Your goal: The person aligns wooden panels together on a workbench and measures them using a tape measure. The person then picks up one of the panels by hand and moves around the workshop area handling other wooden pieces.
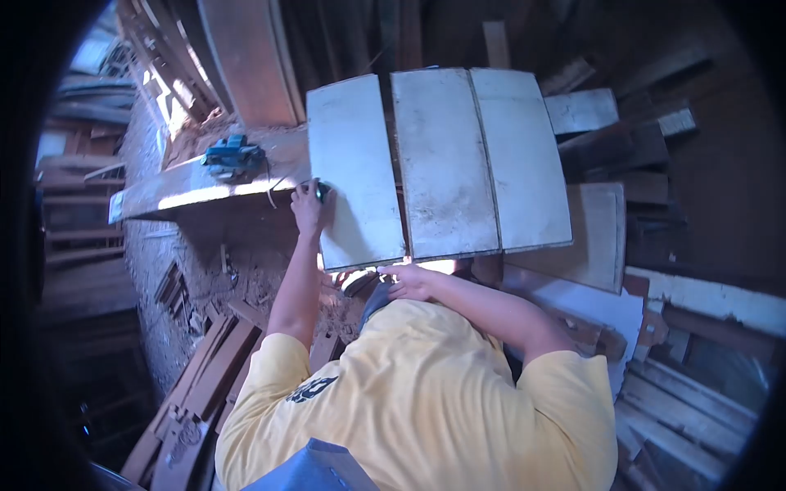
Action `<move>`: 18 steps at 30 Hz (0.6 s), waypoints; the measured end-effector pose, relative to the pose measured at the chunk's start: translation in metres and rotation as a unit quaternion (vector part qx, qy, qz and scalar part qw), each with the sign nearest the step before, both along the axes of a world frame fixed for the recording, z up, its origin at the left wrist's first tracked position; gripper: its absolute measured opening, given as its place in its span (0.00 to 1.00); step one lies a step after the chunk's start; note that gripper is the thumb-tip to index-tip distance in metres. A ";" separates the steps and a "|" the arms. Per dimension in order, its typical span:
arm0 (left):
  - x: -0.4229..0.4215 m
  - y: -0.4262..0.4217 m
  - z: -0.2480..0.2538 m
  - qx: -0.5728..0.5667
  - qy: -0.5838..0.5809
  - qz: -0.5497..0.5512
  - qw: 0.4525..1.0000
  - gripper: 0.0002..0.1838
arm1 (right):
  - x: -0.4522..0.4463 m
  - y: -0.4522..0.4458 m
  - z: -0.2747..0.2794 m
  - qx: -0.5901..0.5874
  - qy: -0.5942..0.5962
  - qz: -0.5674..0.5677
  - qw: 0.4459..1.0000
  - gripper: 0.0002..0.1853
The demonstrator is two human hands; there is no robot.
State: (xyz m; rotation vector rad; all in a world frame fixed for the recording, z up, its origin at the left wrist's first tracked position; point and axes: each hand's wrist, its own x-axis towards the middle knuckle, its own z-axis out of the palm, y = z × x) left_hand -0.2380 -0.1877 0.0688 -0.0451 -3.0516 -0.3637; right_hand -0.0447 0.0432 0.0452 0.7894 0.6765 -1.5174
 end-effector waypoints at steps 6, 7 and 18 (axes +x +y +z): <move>-0.001 -0.013 -0.021 0.130 0.004 0.125 0.984 0.31 | 0.026 -0.043 -0.027 -0.024 0.138 -0.283 0.949 0.46; 0.004 -0.015 -0.026 0.158 0.003 0.165 0.974 0.31 | 0.025 -0.048 -0.024 -0.014 0.127 -0.330 0.935 0.41; -0.002 0.001 0.040 0.183 -0.025 0.220 0.958 0.40 | -0.026 -0.043 0.046 0.391 0.370 -0.339 0.772 0.24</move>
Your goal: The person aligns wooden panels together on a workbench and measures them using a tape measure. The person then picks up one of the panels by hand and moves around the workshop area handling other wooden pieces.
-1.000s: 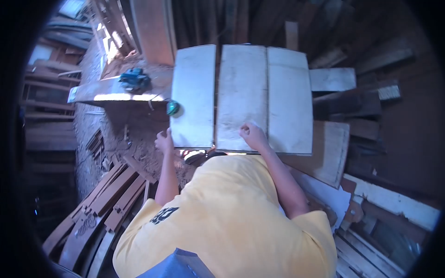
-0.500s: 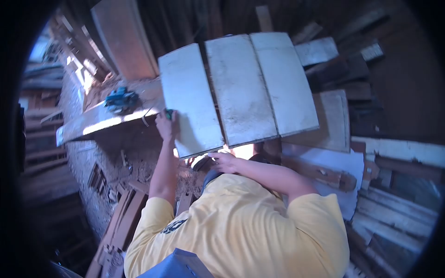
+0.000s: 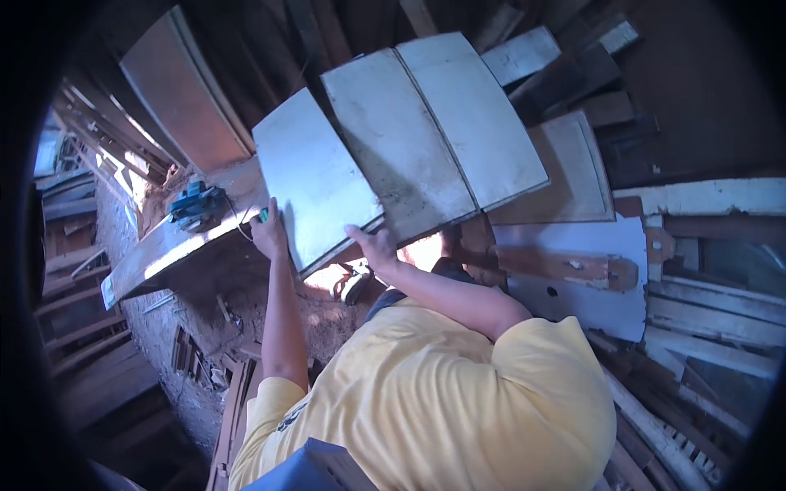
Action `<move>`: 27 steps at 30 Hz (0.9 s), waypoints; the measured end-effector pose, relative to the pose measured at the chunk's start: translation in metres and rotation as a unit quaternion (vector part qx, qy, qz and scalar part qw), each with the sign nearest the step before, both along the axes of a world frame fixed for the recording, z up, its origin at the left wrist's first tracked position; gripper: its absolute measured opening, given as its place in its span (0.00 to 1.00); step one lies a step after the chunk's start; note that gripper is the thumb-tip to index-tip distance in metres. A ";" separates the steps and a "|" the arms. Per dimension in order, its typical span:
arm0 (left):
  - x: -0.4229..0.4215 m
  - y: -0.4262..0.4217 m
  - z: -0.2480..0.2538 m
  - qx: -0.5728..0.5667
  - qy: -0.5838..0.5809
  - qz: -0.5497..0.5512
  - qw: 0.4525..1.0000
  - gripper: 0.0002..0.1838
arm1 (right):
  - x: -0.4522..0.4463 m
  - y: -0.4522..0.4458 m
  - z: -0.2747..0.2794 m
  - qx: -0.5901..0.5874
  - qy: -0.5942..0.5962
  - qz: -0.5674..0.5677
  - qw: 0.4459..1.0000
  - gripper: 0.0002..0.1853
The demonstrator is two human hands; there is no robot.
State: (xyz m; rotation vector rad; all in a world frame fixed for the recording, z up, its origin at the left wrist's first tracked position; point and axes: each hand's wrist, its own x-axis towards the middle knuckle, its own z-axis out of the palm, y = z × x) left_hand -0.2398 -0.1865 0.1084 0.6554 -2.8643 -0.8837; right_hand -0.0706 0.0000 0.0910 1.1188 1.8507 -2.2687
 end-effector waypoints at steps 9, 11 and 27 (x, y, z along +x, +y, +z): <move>-0.002 0.021 -0.038 0.744 -0.115 0.037 0.658 0.29 | -0.108 0.036 0.109 0.198 0.233 -0.017 0.952 0.14; -0.005 0.036 -0.033 0.785 -0.100 0.055 0.608 0.27 | -0.136 0.039 0.122 0.234 0.307 -0.039 0.921 0.16; -0.069 0.309 0.081 0.779 -0.003 -0.092 0.620 0.32 | -0.302 0.330 0.272 0.313 0.393 -0.009 0.865 0.10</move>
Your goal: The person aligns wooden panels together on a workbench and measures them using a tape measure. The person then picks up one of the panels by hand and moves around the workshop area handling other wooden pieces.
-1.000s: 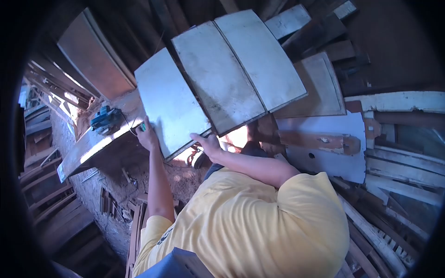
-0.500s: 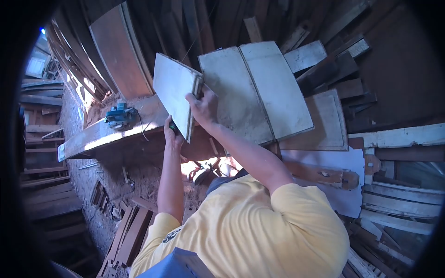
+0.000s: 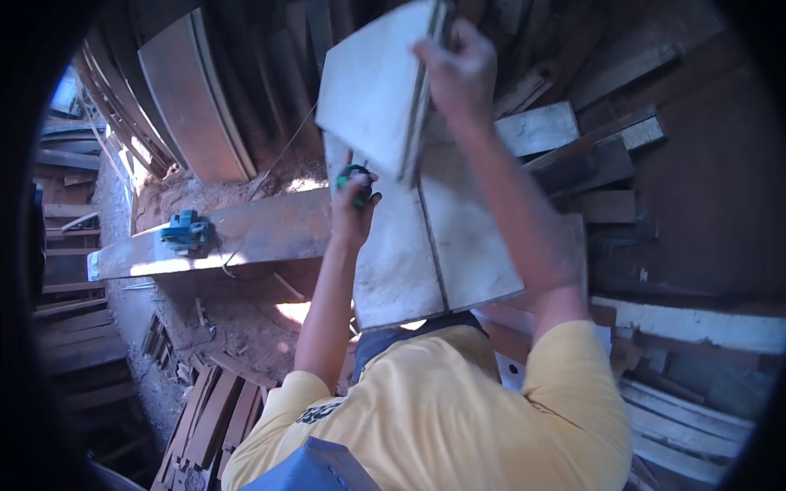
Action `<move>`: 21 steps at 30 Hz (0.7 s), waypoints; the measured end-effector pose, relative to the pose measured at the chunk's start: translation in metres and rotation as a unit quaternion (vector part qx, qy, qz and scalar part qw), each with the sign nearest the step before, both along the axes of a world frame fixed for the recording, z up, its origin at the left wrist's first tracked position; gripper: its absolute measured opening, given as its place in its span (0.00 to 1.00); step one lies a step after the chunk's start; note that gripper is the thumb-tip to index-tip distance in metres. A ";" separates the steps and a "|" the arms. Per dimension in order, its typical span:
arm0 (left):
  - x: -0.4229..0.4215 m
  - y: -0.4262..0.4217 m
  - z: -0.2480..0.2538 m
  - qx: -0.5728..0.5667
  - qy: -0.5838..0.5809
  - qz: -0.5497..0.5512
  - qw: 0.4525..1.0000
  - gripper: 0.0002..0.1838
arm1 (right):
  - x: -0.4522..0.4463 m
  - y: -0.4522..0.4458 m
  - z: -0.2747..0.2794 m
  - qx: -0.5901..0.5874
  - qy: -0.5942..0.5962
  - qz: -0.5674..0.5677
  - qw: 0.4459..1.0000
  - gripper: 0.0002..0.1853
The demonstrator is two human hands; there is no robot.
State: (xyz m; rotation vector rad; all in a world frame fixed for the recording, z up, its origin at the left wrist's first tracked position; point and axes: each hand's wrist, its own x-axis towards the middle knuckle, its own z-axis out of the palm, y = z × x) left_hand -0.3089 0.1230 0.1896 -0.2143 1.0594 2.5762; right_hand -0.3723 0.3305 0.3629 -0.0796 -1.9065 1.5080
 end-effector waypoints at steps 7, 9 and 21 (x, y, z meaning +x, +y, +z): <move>-0.014 0.088 -0.155 -0.693 0.257 0.099 0.667 0.36 | -0.192 0.113 0.050 0.329 -0.010 0.144 0.933 0.18; -0.016 0.098 -0.153 -0.727 0.235 0.132 0.632 0.33 | -0.247 0.147 0.019 0.352 -0.043 0.274 0.894 0.18; -0.023 0.113 -0.166 -0.764 0.239 0.109 0.590 0.28 | -0.354 0.314 -0.205 0.381 -0.235 0.020 0.894 0.16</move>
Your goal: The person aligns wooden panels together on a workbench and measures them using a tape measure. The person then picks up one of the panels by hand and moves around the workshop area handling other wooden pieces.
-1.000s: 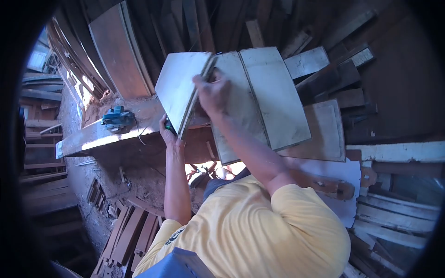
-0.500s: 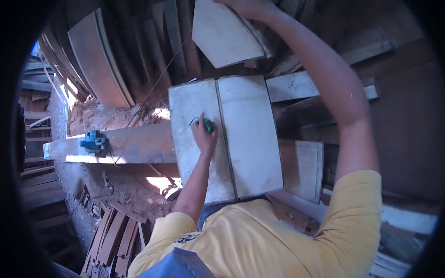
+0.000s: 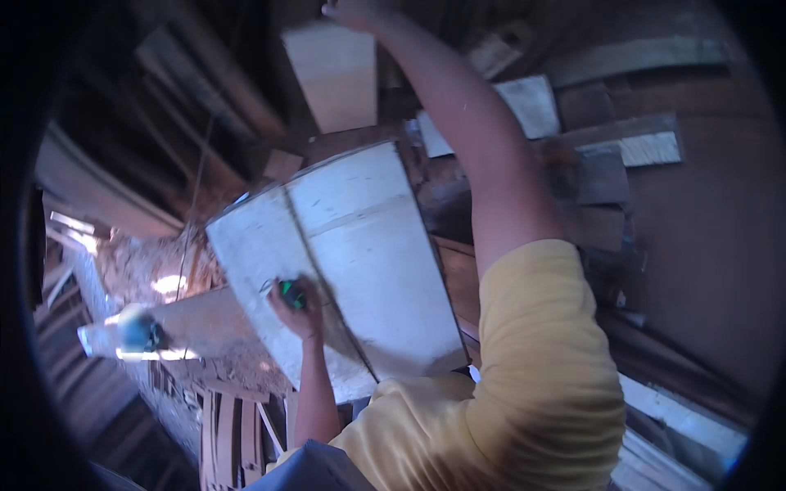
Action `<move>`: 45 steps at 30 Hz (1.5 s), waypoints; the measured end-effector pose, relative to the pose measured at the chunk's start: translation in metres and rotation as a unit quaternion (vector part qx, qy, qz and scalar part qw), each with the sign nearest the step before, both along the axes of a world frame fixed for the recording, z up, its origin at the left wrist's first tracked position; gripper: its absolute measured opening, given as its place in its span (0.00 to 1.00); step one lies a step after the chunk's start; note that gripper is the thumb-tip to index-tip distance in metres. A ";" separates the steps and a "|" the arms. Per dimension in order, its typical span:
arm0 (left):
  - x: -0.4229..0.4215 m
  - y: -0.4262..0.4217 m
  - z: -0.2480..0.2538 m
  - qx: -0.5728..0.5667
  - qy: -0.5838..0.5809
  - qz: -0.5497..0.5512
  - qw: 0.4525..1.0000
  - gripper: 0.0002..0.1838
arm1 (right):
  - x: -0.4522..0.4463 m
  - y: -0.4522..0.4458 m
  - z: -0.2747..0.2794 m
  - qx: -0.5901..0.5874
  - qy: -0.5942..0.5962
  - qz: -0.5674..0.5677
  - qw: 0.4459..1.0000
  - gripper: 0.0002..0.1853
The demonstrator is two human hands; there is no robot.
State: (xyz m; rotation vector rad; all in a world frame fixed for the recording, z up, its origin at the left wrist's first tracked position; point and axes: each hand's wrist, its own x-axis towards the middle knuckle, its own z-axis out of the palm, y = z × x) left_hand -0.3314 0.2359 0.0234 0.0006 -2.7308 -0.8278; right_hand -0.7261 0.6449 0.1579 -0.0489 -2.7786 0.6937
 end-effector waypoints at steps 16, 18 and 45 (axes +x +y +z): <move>0.021 -0.008 -0.037 0.209 -0.055 0.044 0.975 0.28 | 0.301 0.458 -0.333 0.145 -0.288 -0.406 0.855 0.46; 0.024 -0.017 -0.043 0.202 -0.041 0.049 0.977 0.28 | 0.297 0.470 -0.354 0.103 -0.289 -0.429 0.850 0.46; 0.007 -0.005 -0.013 0.042 -0.047 -0.017 0.998 0.23 | 0.186 0.133 -0.092 0.047 -0.155 -0.109 0.981 0.22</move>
